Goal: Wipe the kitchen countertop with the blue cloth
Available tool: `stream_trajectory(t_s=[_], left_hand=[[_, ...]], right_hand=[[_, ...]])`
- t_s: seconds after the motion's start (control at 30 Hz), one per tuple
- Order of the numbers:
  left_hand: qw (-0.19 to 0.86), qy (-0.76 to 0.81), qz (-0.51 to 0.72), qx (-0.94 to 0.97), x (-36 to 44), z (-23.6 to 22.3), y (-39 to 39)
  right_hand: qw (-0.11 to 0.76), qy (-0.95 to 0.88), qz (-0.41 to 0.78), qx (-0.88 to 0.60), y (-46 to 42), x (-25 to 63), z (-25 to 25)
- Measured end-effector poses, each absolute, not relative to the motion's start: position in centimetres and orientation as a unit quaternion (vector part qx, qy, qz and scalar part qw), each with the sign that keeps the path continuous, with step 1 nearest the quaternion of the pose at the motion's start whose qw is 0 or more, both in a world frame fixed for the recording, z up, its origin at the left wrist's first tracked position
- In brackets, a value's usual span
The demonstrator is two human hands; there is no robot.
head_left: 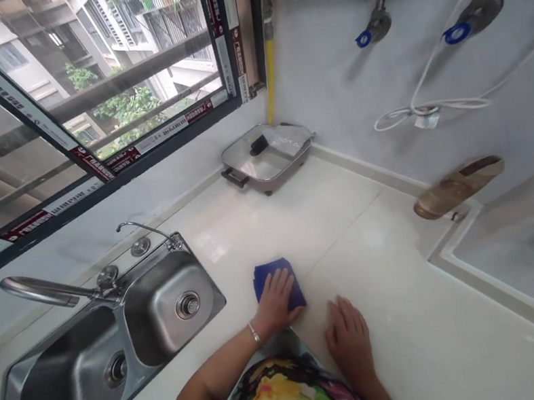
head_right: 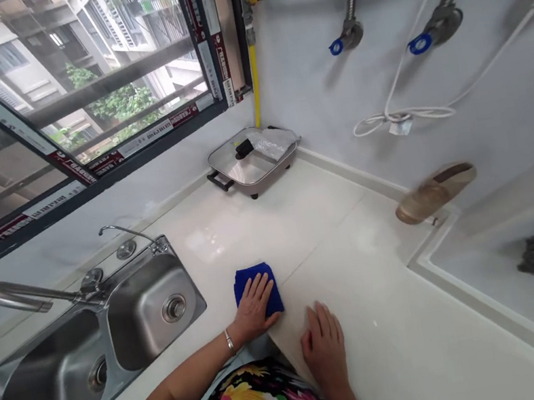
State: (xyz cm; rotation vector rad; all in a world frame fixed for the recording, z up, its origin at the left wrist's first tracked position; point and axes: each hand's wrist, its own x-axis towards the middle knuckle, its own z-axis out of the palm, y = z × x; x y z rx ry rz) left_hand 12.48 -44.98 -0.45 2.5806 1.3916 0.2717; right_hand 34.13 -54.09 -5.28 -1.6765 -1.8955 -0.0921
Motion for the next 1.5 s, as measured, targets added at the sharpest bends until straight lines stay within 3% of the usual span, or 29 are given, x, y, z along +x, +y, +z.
stream_trajectory(t_s=[0.53, 1.5], left_hand=[[0.045, 0.567, 0.037, 0.822, 3.4, 0.2, -51.9], [-0.039, 0.696, 0.127, 0.706, -1.3, -1.6, -34.1]], right_hand=[[0.331, -0.708, -0.006, -0.624, -54.1, 34.5, -5.2], [0.299, -0.709, -0.025, -0.638, -54.2, 34.1, -4.8]])
